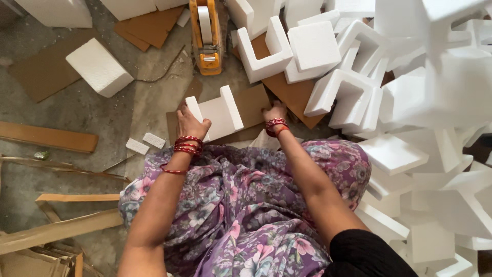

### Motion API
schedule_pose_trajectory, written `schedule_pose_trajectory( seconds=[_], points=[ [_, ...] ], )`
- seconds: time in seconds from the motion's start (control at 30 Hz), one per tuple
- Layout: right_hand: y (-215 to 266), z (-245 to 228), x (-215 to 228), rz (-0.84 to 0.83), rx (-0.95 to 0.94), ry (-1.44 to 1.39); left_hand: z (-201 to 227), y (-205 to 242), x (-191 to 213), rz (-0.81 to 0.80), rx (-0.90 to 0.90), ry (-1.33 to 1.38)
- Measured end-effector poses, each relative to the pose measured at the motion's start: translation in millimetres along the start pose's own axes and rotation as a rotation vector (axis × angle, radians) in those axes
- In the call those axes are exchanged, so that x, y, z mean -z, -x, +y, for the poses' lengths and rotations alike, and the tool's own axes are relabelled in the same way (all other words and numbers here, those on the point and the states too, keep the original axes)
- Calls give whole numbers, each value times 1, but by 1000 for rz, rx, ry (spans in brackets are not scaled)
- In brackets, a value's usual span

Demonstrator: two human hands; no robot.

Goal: The person assembles protective packaging by placing white foam pieces into a cardboard box and securing them with tape. The person repeats this process with multiple foam pieces and cardboard sheets.

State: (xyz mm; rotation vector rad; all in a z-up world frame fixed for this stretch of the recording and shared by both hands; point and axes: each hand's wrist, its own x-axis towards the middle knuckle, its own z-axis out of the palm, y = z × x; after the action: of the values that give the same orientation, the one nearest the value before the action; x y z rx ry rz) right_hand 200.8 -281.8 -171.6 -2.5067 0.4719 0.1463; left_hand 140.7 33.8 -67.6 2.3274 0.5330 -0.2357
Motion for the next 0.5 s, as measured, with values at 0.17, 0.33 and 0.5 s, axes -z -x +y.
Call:
schedule_pose_trajectory(
  seconds=[0.17, 0.33, 0.5],
  points=[
    [35, -45, 11, -454, 62, -478, -12, -10, -21, -22, 27, 34],
    [64, -73, -2, -317, 419, -210, -18, -8, -27, 49, -77, 100],
    [38, -70, 4, -285, 548, 50, -37, 5, -21, -166, 3, 186]
  ],
)
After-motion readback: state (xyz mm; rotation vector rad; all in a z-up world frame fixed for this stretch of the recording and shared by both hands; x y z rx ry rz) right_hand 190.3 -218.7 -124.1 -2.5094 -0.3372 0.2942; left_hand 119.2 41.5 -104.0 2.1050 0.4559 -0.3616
